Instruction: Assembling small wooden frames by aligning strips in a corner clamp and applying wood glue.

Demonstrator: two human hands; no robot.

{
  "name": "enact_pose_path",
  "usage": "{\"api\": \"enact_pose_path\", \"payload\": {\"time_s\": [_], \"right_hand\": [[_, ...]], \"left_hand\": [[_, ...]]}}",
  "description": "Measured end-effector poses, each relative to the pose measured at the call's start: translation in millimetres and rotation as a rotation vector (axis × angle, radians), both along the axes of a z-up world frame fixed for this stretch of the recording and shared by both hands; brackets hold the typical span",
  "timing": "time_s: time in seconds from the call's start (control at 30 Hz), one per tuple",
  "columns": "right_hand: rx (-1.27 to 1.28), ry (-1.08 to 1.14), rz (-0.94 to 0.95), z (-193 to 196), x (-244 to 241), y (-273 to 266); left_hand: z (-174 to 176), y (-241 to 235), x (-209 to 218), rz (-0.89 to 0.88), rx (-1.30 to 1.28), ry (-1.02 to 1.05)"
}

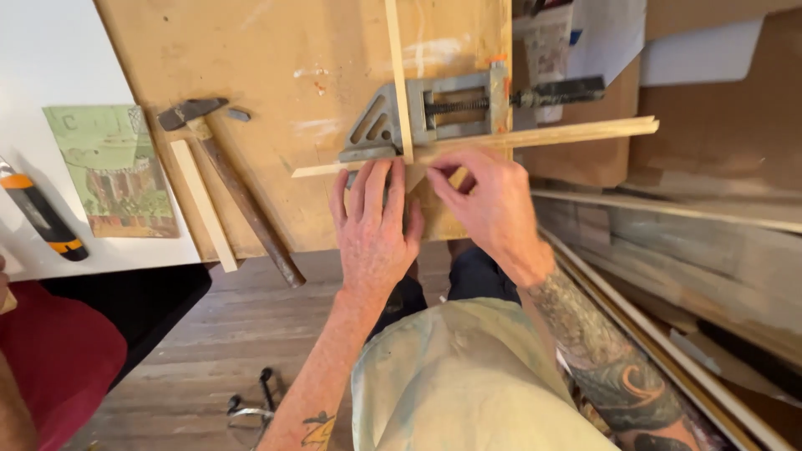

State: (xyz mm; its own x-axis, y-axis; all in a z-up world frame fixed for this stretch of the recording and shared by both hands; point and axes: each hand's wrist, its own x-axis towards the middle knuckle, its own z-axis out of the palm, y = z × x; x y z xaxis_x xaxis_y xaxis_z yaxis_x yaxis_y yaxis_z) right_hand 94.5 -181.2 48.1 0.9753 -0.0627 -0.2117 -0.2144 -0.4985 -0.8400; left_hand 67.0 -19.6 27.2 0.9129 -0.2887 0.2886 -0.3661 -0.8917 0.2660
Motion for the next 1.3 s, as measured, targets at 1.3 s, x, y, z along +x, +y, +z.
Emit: {"api": "enact_pose_path", "payload": {"time_s": [1.3], "right_hand": [[-0.292, -0.203, 0.253, 12, 10, -92]], "left_hand": [[37, 40, -90, 0.553, -0.733, 0.195]]}}
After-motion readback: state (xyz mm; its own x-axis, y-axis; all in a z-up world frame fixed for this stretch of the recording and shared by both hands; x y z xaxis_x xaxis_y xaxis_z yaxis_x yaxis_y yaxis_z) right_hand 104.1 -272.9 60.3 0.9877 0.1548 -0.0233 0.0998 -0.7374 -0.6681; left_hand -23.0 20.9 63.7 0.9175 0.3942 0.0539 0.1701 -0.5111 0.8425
